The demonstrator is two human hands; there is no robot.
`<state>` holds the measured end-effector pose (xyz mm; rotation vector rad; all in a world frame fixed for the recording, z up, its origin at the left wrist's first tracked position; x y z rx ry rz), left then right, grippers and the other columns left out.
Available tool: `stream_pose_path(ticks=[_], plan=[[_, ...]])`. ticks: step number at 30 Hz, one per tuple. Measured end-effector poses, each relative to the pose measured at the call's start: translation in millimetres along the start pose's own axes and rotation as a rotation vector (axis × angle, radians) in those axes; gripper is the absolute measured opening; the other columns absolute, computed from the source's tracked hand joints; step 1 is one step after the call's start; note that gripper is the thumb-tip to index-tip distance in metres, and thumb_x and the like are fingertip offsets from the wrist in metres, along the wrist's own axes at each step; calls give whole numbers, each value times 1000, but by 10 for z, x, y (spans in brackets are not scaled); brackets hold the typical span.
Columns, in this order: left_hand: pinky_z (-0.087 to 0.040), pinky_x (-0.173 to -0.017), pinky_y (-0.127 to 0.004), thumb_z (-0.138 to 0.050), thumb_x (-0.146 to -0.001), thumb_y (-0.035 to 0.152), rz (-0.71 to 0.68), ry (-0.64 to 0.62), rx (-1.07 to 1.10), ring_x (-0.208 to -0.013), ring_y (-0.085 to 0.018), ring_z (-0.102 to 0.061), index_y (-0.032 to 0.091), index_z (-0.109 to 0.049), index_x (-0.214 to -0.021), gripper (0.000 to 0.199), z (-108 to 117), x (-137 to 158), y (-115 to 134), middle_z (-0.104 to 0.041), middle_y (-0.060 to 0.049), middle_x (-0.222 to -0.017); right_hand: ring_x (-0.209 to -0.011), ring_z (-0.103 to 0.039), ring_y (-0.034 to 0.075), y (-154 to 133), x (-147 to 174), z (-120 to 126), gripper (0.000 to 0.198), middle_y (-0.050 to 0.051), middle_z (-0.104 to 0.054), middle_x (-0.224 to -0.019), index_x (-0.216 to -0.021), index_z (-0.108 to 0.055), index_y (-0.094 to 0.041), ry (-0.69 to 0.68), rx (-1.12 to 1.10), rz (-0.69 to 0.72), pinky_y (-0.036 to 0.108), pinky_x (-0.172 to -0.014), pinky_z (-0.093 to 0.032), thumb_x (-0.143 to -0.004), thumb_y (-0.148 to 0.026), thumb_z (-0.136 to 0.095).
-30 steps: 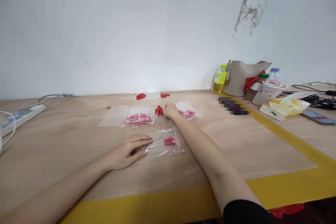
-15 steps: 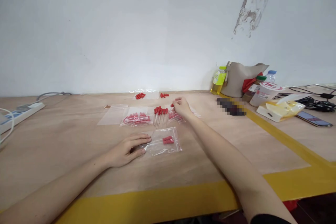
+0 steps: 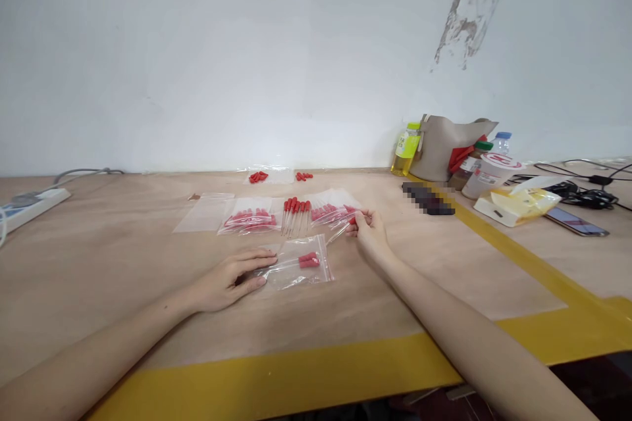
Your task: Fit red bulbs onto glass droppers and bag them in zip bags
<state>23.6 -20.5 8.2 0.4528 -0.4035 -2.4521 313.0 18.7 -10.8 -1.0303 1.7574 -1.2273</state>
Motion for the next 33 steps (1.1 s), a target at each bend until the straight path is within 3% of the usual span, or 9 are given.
stream_pose_path(ticks=[9, 20, 25, 33], plan=[[-35, -98, -39, -43, -87, 35, -14, 8, 11, -116, -20, -43, 26, -46, -123, 38, -7, -10, -1, -47, -5, -127, -41, -50, 7, -146, -27, 148, 35, -8, -53, -56, -80, -41, -21, 55, 88, 136, 18, -38, -41, -65, -43, -62], [-35, -98, -37, -43, -87, 34, -5, -5, 4, -116, -19, -43, 25, -46, -124, 38, 0, -21, 6, -47, -4, -127, -48, -55, 8, 33, 88, -34, 33, -7, -55, -60, -78, -40, -22, -34, -77, -27, 21, -48, -49, -65, -38, -65], [-36, -97, -36, -43, -87, 34, -15, 1, 8, -116, -19, -44, 25, -47, -123, 38, 7, -22, 22, -48, -4, -126, -48, -55, 8, 98, 144, -79, 38, -7, -55, -60, -77, -40, -21, -127, -57, -27, 21, -47, -48, -62, -43, -67], [-36, -98, -36, -42, -87, 34, -14, -4, 1, -116, -18, -43, 25, -46, -124, 38, 1, -16, 17, -48, -4, -126, -46, -54, 7, 97, 165, -70, 33, -6, -56, -57, -74, -41, -20, -143, -40, -86, 19, -45, -47, -65, -40, -66]])
Point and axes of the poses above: each hand's wrist, its own x-axis away from the middle knuckle, its own z-axis out of the back of the hand, y = z × x, the point moved 4 cm from there along -x, towards the middle knuckle
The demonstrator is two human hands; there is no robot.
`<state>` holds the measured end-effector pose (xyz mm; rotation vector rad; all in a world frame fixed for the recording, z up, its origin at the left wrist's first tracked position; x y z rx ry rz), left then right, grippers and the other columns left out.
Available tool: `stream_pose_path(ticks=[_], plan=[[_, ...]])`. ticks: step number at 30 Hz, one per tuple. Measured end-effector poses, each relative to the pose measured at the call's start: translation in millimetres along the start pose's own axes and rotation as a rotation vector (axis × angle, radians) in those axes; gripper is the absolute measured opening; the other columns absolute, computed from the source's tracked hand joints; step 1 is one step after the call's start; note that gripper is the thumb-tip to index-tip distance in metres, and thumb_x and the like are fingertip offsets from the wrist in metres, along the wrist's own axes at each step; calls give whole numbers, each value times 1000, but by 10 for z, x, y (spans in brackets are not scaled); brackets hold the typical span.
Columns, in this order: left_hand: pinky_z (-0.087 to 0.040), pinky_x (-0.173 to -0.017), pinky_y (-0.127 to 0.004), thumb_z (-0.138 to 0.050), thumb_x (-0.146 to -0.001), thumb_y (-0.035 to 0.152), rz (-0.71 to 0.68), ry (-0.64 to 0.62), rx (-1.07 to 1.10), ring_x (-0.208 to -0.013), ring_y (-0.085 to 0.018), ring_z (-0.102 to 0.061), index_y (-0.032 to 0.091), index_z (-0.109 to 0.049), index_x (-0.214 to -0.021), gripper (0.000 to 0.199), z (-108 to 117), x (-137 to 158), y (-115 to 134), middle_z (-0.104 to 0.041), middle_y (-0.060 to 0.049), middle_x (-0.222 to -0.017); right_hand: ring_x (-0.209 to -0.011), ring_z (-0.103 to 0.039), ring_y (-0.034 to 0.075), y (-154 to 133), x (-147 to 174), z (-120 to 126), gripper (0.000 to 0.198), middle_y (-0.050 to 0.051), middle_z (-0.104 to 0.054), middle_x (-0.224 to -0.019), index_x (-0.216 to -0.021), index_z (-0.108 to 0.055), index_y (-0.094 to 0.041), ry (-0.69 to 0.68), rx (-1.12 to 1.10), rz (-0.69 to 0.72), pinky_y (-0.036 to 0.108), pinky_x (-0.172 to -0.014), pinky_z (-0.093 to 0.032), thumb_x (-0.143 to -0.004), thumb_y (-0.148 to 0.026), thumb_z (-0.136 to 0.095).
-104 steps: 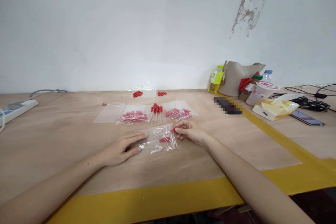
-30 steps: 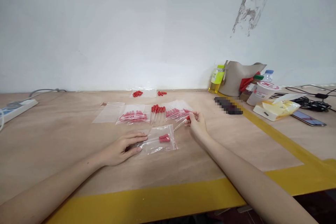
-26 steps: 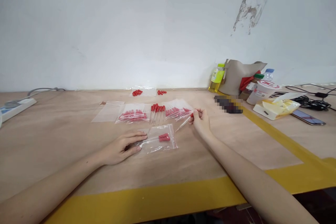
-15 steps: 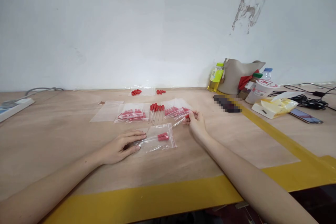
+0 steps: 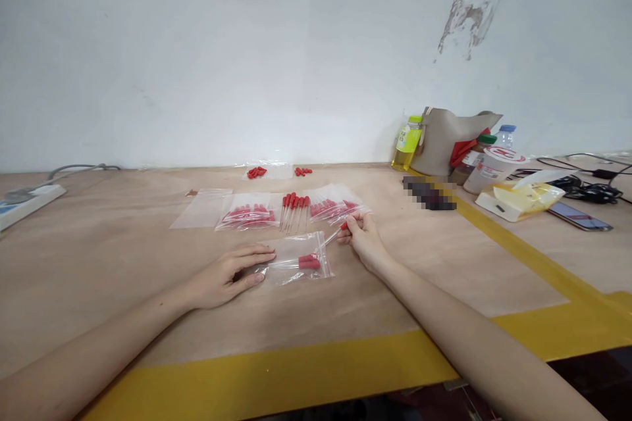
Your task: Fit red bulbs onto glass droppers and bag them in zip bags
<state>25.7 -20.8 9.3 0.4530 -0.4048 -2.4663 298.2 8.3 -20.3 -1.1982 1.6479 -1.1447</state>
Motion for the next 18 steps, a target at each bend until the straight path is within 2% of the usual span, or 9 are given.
stream_pose_path(ticks=[4, 8, 13, 18], plan=[[-36, -98, -37, -43, -87, 35, 7, 6, 2, -116, -19, -43, 25, -45, -124, 39, -2, 2, -1, -48, -4, -126, -52, -59, 9, -18, 36, -22, 29, -5, -59, -59, -75, -42, -21, -12, -16, -81, 24, -56, -52, -66, -33, -67], [-36, -97, -39, -43, -86, 35, 14, 16, 1, -115, -20, -43, 26, -42, -126, 41, 9, 1, 8, -49, -4, -126, -58, -60, 11, -36, 107, -107, 30, -2, -63, -65, -74, -47, -19, -167, 117, -113, 25, -58, -51, -61, -32, -71], [-35, -98, -38, -44, -86, 35, 16, 18, -3, -116, -20, -43, 25, -42, -126, 42, 16, -3, 18, -49, -4, -126, -58, -54, 9, -73, 162, -182, 27, -2, -60, -65, -72, -56, -16, -372, 453, 45, 21, -55, -43, -61, -36, -69], [-35, -98, -38, -44, -86, 35, 15, 23, -10, -116, -20, -43, 24, -42, -126, 41, 13, -11, 14, -49, -5, -126, -58, -53, 10, -75, 165, -246, 22, -1, -60, -66, -72, -59, -16, -453, 529, 127, 22, -57, -42, -62, -34, -67]])
Point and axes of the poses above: each hand's wrist, its own x-axis away from the middle knuckle, its own z-axis out of the back of the hand, y = z × x, the point moved 4 cm from there along -x, towards the middle knuckle
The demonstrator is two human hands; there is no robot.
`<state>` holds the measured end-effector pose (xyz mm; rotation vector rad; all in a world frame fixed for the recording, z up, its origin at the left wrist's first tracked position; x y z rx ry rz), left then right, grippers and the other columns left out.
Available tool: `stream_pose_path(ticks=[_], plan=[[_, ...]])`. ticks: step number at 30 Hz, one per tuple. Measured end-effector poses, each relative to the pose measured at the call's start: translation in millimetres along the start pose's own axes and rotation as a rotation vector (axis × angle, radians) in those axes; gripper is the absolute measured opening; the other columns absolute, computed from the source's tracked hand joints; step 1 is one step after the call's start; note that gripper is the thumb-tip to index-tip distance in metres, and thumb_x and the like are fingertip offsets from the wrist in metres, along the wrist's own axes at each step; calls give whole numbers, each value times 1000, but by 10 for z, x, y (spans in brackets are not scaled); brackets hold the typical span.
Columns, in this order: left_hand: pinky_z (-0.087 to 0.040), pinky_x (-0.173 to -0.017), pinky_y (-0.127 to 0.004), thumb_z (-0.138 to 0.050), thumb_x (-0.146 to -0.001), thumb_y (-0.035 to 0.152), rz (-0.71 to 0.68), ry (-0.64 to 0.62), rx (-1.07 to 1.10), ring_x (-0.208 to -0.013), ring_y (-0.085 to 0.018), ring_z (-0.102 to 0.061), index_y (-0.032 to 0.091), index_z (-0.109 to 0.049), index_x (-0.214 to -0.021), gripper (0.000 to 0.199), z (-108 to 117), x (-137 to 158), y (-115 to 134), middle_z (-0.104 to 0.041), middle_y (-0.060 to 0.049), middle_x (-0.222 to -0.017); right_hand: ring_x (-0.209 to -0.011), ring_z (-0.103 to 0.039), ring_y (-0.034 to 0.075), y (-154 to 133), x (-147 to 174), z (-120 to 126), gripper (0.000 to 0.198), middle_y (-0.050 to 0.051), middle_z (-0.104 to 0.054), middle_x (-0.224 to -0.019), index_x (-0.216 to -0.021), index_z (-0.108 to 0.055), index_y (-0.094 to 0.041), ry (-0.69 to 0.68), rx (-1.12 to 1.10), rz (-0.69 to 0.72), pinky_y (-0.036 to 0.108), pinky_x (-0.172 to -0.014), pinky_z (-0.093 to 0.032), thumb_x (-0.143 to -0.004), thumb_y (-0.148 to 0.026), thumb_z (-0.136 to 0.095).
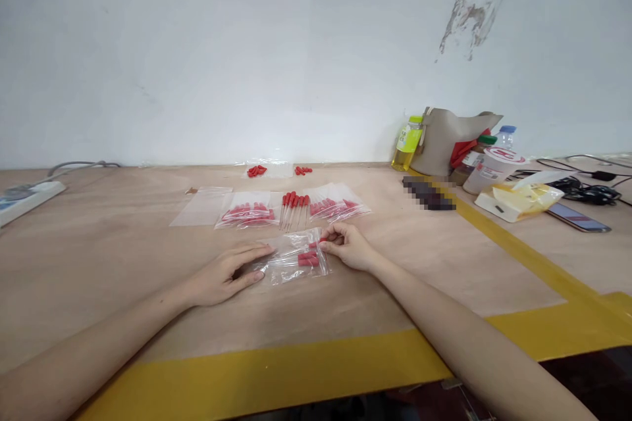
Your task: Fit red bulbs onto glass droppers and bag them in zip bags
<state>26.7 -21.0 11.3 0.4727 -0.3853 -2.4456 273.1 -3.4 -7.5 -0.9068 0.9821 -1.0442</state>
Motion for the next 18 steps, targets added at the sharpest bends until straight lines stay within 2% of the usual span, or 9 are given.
stream_pose_path(ticks=[4, 9, 11, 15, 18], plan=[[-35, -98, -38, -44, -86, 36, -3, 0, -8, -115, -20, -43, 24, -42, -126, 42, -10, -2, -6, -49, -5, -126, -58, -53, 11, -35, -40, -51, 15, 0, -62, -65, -70, -64, -16, 30, 96, 42, 24, -58, -42, -64, -30, -65], [-35, -97, -38, -44, -86, 36, -5, 7, -7, -115, -19, -44, 24, -42, -126, 42, -13, 3, -7, -49, -5, -126, -67, -56, 15, -79, -64, -113, 13, 2, -65, -67, -68, -68, -19, -4, 219, 178, 28, -64, -44, -69, -26, -57], [-35, -98, -37, -45, -86, 36, 0, 8, -3, -116, -20, -43, 24, -42, -126, 42, -14, 4, -11, -49, -4, -126, -66, -56, 15, -46, -67, -129, 14, 1, -65, -68, -71, -68, -19, -10, 226, 168, 28, -62, -44, -69, -25, -55], [-35, -98, -38, -44, -86, 36, -7, 2, 1, -115, -20, -43, 25, -43, -126, 41, -12, 1, -8, -48, -4, -126, -52, -50, 11, 58, -71, -97, 8, -1, -58, -58, -66, -60, -18, 149, 302, 99, 22, -49, -37, -66, -22, -54], [-35, -97, -38, -41, -88, 34, -22, -12, -3, -116, -20, -43, 28, -43, -126, 39, -8, 3, 8, -46, -4, -127, -48, -47, 10, 64, -89, -34, 3, -4, -52, -52, -64, -54, -18, 256, 373, 99, 20, -46, -34, -65, -21, -54]])
Point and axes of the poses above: each hand's wrist, its own x-axis away from the middle knuckle, its own z-axis out of the back of the hand, y = z × x, the point moved 4 cm from there along -x, towards the middle knuckle
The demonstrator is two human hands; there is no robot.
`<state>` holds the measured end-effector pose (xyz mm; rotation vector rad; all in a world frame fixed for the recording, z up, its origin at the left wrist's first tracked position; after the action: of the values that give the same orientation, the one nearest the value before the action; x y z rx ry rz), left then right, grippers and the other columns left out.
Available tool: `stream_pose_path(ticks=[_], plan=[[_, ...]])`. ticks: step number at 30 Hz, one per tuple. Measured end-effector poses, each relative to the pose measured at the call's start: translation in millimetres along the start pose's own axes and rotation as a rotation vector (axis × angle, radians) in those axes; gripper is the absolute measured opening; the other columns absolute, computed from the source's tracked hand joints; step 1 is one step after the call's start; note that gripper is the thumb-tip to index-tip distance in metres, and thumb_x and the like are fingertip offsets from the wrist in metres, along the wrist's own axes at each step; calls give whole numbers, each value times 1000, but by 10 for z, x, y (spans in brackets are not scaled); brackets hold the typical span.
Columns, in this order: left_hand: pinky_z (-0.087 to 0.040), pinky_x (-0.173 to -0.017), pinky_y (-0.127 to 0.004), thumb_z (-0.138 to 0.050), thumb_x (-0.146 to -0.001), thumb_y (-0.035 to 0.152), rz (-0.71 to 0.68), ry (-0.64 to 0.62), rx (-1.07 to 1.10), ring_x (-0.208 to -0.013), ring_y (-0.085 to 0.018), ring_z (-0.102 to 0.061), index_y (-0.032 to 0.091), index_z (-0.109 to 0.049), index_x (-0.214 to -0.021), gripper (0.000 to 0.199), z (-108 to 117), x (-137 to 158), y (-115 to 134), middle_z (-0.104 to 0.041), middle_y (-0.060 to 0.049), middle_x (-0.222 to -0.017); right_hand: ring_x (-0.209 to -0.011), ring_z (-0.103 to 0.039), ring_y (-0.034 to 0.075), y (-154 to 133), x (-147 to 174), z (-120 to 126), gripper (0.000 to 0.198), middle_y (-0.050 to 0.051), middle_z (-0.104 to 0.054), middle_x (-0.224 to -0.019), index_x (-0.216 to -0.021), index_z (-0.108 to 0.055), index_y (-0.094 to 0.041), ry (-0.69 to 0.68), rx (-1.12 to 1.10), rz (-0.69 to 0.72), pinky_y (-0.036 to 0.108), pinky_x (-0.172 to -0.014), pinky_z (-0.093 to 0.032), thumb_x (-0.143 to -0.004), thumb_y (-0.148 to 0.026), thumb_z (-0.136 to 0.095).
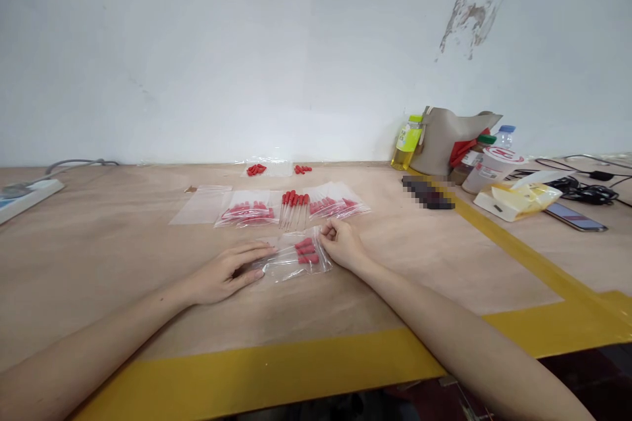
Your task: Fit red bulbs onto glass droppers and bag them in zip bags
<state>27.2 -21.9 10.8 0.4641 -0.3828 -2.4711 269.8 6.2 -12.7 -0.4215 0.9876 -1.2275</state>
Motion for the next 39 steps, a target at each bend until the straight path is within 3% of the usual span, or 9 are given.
stream_pose_path(ticks=[5, 7, 10, 14, 21, 26, 32, 35, 39], plan=[[-34, -98, -37, -39, -89, 33, -19, -22, -8, -116, -20, -42, 30, -46, -123, 35, 7, 7, 25, -45, -3, -128, -53, -50, 11, -159, -261, 162, 8, -1, -58, -60, -70, -56, -19, 76, 138, 58, 22, -52, -37, -70, -25, -51], [-35, -98, -36, -39, -89, 33, -14, -26, -6, -115, -19, -42, 29, -47, -122, 35, 11, 7, 29, -45, -3, -127, -58, -53, 12, -240, -451, 159, 11, 1, -62, -65, -68, -58, -18, 48, 244, 59, 22, -56, -39, -72, -24, -49], [-35, -97, -35, -39, -89, 33, -12, -27, 3, -115, -19, -42, 28, -46, -123, 35, 16, 3, 40, -46, -4, -126, -73, -58, 16, -245, -769, 6, 14, 6, -66, -78, -73, -62, -16, -90, 440, -63, 23, -66, -41, -71, -19, -49], [-36, -96, -36, -39, -89, 33, -15, -20, 9, -114, -20, -43, 28, -46, -122, 35, 18, 1, 54, -46, -4, -125, -88, -58, 23, -164, -1114, -257, 23, 17, -64, -96, -88, -64, -11, -119, 491, -167, 28, -71, -41, -70, -20, -54], [-34, -97, -37, -38, -89, 33, -19, -32, -20, -115, -21, -42, 27, -45, -123, 35, 31, 12, 71, -47, -5, -124, -75, -61, 25, -19, -1339, -498, 12, 15, -66, -77, -68, -65, -12, -175, 419, -290, 29, -63, -43, -63, -22, -63], [-33, -98, -37, -36, -90, 34, -4, -55, -47, -116, -21, -40, 27, -43, -124, 36, 29, 11, 68, -45, -5, -125, -60, -59, 19, -44, -1347, -451, 5, 8, -62, -59, -62, -62, -13, -107, 271, -294, 25, -55, -42, -64, -17, -61], [-33, -99, -37, -36, -90, 35, 2, -58, -51, -116, -20, -40, 27, -42, -125, 36, 19, 7, 54, -44, -4, -126, -48, -51, 8, -125, -1028, 68, 25, 4, -60, -75, -104, -47, -16, 154, 44, -212, 19, -43, -41, -82, -26, -39], [-32, -99, -37, -35, -90, 34, 6, -64, -49, -117, -20, -40, 28, -42, -125, 36, 14, 3, 44, -44, -4, -127, -43, -49, 7, -19, -687, 357, 21, -2, -54, -67, -96, -44, -18, 304, -259, -168, 19, -39, -41, -79, -31, -44], [-32, -99, -36, -35, -90, 35, 16, -74, -43, -117, -20, -39, 29, -41, -126, 37, 13, 0, 33, -42, -3, -128, -44, -49, 8, 206, -329, 486, 23, -5, -51, -60, -85, -43, -20, 352, -501, -222, 19, -39, -44, -72, -35, -55]])
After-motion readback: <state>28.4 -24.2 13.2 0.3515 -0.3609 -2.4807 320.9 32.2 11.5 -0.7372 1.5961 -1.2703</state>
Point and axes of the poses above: each hand's wrist, its own x-axis away from the middle knuckle, its own z-axis out of the back of the hand, y = z × x, the point moved 4 cm from there along -x, towards the middle knuckle
